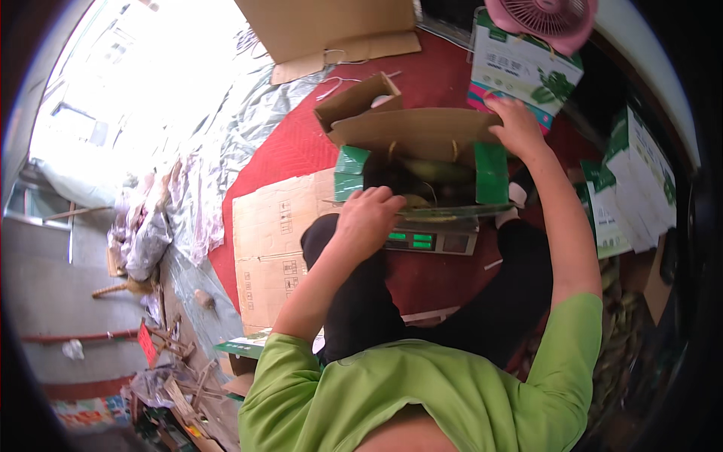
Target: The recorder is weighing and packaging large root vegetables into cardboard boxes.
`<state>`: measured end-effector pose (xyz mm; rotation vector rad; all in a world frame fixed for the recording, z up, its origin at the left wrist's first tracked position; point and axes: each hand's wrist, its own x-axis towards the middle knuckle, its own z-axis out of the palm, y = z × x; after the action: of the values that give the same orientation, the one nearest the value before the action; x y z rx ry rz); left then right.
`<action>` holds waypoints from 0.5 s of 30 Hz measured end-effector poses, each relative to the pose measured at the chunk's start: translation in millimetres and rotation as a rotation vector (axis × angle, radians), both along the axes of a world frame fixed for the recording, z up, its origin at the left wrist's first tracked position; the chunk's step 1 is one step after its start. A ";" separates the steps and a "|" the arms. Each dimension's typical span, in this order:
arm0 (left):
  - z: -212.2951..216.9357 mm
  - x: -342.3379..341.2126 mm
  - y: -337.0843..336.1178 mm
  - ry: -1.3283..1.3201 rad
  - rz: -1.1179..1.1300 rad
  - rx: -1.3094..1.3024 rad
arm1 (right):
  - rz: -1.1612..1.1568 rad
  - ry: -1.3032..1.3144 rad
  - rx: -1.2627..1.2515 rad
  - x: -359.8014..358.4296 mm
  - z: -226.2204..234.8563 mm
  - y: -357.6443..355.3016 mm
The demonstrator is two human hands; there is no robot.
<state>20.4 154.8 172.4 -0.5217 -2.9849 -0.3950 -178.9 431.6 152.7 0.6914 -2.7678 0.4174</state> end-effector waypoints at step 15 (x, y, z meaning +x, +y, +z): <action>-12.6 -3.7 -58.2 0.209 -0.056 0.087 | 0.111 -0.053 -0.019 20.8 38.2 -67.0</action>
<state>16.7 96.6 159.8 -0.5993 -2.7445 -0.4430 -158.1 364.6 190.9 0.8434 -2.7799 0.4911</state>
